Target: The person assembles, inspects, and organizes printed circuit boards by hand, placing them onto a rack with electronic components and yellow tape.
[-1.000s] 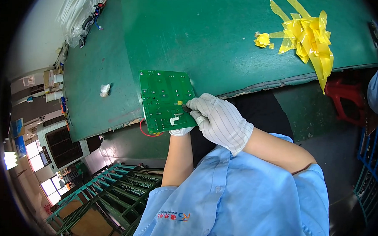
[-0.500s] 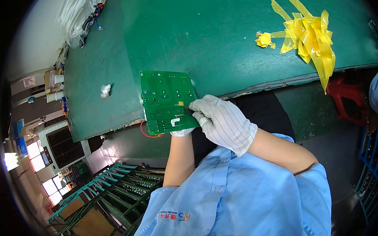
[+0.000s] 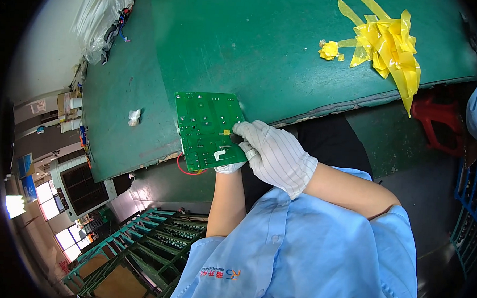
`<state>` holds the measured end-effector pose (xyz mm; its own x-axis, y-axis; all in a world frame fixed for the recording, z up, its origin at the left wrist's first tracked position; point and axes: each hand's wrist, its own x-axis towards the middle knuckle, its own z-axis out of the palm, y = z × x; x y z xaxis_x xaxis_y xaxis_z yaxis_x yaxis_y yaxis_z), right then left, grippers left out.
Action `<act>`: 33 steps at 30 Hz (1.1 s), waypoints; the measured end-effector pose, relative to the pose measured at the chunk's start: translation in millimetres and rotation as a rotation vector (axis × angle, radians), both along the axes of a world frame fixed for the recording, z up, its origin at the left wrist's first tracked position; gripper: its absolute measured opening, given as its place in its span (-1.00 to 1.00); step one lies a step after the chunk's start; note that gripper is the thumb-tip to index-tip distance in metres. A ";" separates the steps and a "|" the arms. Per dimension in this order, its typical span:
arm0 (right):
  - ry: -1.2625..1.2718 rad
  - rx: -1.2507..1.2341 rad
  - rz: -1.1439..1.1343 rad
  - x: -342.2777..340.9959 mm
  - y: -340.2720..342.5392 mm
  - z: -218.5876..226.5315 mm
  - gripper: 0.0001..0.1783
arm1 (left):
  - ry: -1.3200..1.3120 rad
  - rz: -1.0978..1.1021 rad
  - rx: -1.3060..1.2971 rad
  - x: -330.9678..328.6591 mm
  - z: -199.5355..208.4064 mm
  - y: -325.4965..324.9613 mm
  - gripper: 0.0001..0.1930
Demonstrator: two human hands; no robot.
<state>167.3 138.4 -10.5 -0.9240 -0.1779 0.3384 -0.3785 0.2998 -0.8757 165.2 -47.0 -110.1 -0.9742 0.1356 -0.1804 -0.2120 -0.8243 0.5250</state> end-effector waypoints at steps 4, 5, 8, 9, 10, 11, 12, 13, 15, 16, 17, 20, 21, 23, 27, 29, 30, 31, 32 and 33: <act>-0.016 0.189 0.122 -9.9 5.1 9.3 -0.60 | 0.125 -0.187 0.317 -12.8 -10.1 -8.3 -0.61; 0.033 0.294 0.161 -11.8 5.7 10.9 -0.59 | 0.131 -0.187 0.313 -12.6 -12.1 -10.6 -0.61; -0.038 0.147 0.170 -13.0 10.0 2.7 -0.62 | 0.162 -0.190 0.330 -12.5 -15.8 -0.1 -0.59; -0.033 0.146 0.169 -15.0 10.0 1.2 -0.62 | 0.042 -0.118 0.232 -6.1 -12.3 -1.5 -0.58; -0.072 0.013 0.207 -18.4 10.6 -0.3 -0.63 | -0.077 -0.044 0.134 -3.8 -8.8 -1.7 -0.57; -0.110 -0.118 0.244 -21.6 11.1 -1.4 -0.64 | -0.032 -0.098 0.100 -7.3 -16.8 -4.8 -0.57; -0.106 -0.117 0.242 -22.4 9.3 -4.0 -0.64 | -0.028 -0.100 0.101 -6.9 -15.4 -4.0 -0.57; -0.079 -0.165 0.219 -23.2 7.6 -6.2 -0.66 | 0.034 -0.103 0.071 -5.2 -13.7 -1.8 -0.63; -0.045 -0.202 0.193 -27.8 11.9 -2.2 -0.66 | 0.100 -0.121 0.058 -7.9 -9.7 3.1 -0.65; -0.058 -0.203 0.157 -31.3 19.2 4.2 -0.67 | 0.109 -0.124 0.068 -7.5 -11.0 0.6 -0.65; -0.071 -0.200 0.121 -33.9 25.7 8.6 -0.67 | 0.010 -0.046 0.167 -3.7 -13.0 -6.4 -0.54; 0.214 0.108 -0.227 -43.2 59.8 0.5 -0.68 | -0.218 0.159 0.179 -14.6 -9.0 -7.8 -0.34; 0.270 0.276 -0.330 -48.0 73.8 -1.3 -0.66 | -0.171 0.158 0.085 -14.9 -16.5 -15.2 -0.36; 0.198 0.414 -0.451 -52.1 103.2 -5.3 -0.65 | -0.054 0.120 0.078 -14.6 -14.9 -6.4 -0.42; 0.132 0.608 -0.561 -54.5 129.5 2.8 -0.62 | 0.040 0.034 0.287 -17.8 11.6 3.7 -0.38; -0.181 0.814 -0.441 -57.7 128.0 4.0 -0.59 | 0.049 0.042 0.234 -21.3 18.8 0.6 -0.38; -0.179 0.813 -0.444 -55.5 130.1 -1.4 -0.59 | 0.050 0.050 0.183 -22.5 20.2 -0.1 -0.39; -0.105 0.767 -0.410 -51.2 134.3 -7.6 -0.60 | 0.054 0.057 0.129 -23.9 22.3 -2.3 -0.40; -0.029 0.719 -0.376 -49.7 138.4 -9.8 -0.60 | 0.060 0.065 0.074 -25.9 25.4 -5.9 -0.41; -0.120 0.713 -0.316 -51.2 145.2 -4.6 -0.58 | 0.063 0.072 0.021 -27.8 25.6 -8.0 -0.41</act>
